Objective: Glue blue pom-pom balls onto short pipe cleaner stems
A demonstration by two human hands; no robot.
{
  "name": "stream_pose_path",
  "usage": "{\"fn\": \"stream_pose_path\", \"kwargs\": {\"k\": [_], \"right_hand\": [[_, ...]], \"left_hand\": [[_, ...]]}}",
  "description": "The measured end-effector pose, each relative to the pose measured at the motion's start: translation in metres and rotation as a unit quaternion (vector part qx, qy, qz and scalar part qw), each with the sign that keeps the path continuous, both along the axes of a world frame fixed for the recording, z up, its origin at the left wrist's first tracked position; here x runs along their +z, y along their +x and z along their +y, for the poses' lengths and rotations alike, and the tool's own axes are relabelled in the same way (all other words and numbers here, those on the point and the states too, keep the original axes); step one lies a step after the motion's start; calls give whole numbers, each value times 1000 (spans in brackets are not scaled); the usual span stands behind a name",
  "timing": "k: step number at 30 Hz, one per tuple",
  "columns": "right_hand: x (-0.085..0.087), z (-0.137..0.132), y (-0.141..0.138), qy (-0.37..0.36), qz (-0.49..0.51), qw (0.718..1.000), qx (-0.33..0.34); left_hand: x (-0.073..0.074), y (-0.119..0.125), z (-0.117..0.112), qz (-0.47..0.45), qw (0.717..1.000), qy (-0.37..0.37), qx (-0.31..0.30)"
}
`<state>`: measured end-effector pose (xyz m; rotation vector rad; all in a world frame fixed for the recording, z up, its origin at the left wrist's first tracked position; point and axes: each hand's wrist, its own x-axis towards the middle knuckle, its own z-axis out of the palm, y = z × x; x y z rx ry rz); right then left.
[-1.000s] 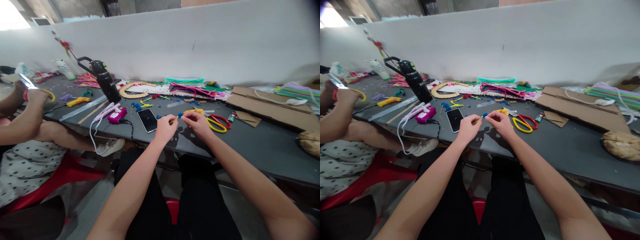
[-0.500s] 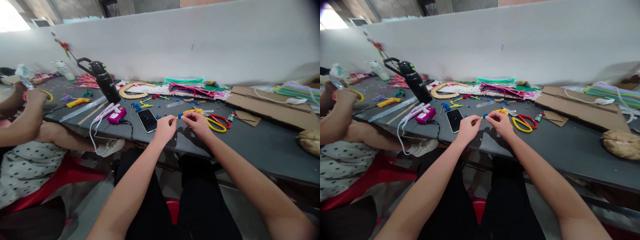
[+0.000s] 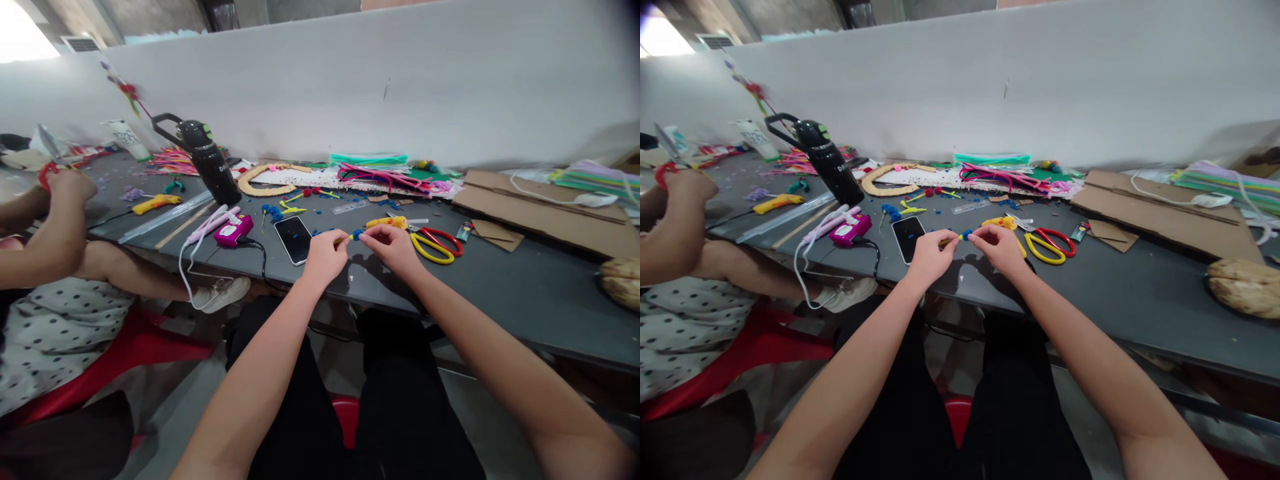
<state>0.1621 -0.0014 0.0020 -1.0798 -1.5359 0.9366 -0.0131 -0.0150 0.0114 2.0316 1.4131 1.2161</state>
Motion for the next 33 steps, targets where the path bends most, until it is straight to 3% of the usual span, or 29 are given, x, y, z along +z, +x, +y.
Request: {"fn": "stream_pose_path", "kwargs": {"k": [6,14,33], "right_hand": [[-2,-1,1,57,-31,998,10],[-2,1,4,51,-74,995,42],[-7,3,4,58,-67,996,11]], "left_hand": [[-1,-2,1,1,1000,-16,6],[-2,-3,2,11,1000,-23,14],[2,-4,0,21,999,-45,-3]]}}
